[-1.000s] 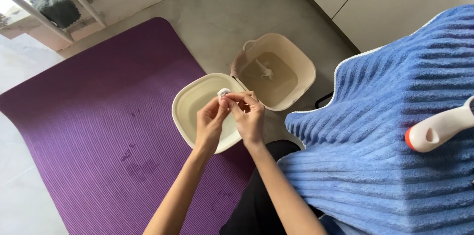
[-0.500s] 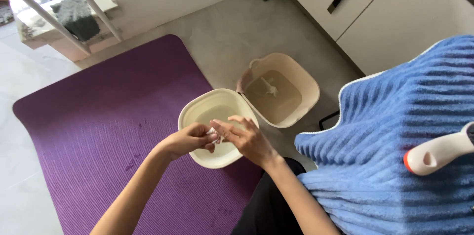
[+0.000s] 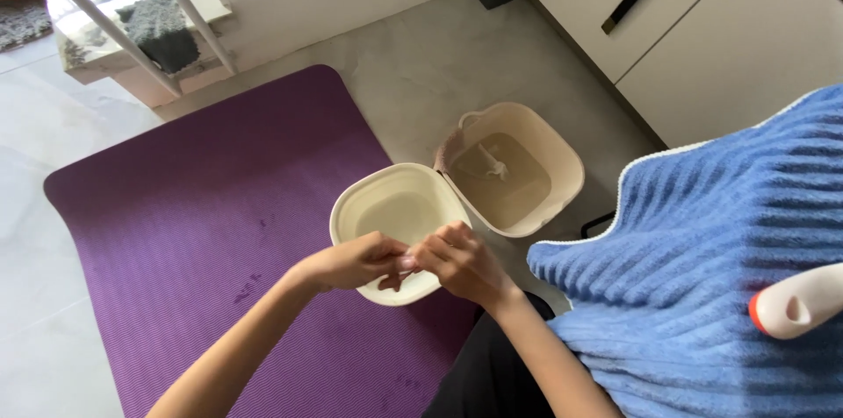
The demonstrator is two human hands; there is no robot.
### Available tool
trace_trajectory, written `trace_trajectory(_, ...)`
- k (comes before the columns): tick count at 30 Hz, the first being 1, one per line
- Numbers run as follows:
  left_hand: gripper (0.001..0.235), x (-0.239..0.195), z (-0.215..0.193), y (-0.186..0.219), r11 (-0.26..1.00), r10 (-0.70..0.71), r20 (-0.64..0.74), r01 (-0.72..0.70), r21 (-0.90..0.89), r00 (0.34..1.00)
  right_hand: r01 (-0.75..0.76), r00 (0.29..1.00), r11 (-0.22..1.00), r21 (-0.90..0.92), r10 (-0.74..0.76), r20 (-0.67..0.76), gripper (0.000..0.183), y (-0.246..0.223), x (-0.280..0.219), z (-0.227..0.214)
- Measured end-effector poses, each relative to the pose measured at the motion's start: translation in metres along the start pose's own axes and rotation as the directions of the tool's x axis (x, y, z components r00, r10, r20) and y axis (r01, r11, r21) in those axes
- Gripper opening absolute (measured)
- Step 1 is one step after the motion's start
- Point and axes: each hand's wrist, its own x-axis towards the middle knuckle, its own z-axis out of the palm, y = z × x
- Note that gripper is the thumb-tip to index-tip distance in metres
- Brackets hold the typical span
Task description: A person wets a cloth in a bowl of water and proceeds to wipe down and clean a leather handbag.
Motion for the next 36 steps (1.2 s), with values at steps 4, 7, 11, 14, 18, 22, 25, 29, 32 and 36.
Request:
trace_trajectory(4, 0.029, 0.0, -0.001, 0.006, 0.986, 0.096, -0.106, -0.08, 0.146, 0.99, -0.14, 0.99, 0.976, 0.164, 0.14, 0.01, 0.032, 0.004, 0.014, -0.013)
trace_trajectory(7, 0.027, 0.006, -0.006, -0.005, 0.943, 0.142, -0.179, -0.078, 0.324, 0.974, -0.197, 0.98, 0.955, 0.221, 0.196, 0.027, 0.034, 0.004, 0.023, -0.019)
trace_trajectory(11, 0.023, 0.019, -0.016, -0.032, 0.775, 0.282, -0.252, -0.065, 0.629, 0.926, -0.337, 0.941, 0.892, 0.3, 0.303, 0.153, 0.031, 0.005, 0.025, -0.006)
trace_trajectory(14, 0.014, 0.023, -0.012, -0.028, 0.526, 0.317, -0.292, 0.089, 0.846, 0.902, -0.432, 0.897, 0.848, 0.307, 0.369, 0.243, 0.029, 0.008, 0.019, 0.021)
trace_trajectory(18, 0.007, 0.037, -0.01, -0.061, 0.189, 0.59, -0.268, 0.192, 0.963, 0.762, -0.643, 0.758, 0.668, 0.374, 0.483, 0.439, 0.024, 0.013, 0.012, 0.055)
trace_trajectory(22, 0.009, 0.043, -0.013, -0.063, 0.158, 0.697, -0.238, 0.179, 0.971, 0.676, -0.666, 0.744, 0.639, 0.384, 0.536, 0.398, 0.021, 0.005, 0.015, 0.052)
trace_trajectory(25, 0.01, 0.045, -0.01, -0.065, 0.156, 0.742, -0.218, 0.152, 0.976, 0.634, -0.787, 0.612, 0.412, 0.459, 0.616, 0.496, 0.024, -0.001, 0.015, 0.044)
trace_trajectory(29, 0.012, 0.048, -0.025, -0.061, 0.006, 0.811, -0.054, 0.085, 0.996, 0.583, -0.788, 0.358, -0.197, 0.583, 0.623, 0.695, 0.032, -0.01, 0.026, 0.036)
trace_trajectory(32, 0.013, 0.045, -0.033, -0.062, -0.122, 0.814, 0.123, -0.039, 0.992, 0.567, -0.689, 0.187, -0.541, 0.482, 0.51, 0.839, 0.031, -0.02, 0.026, 0.032)
trace_trajectory(36, 0.018, 0.034, -0.04, -0.066, -0.341, 0.761, 0.374, -0.164, 0.926, 0.53, -0.587, 0.153, -0.758, 0.282, 0.239, 0.959, 0.037, -0.024, 0.005, 0.054)
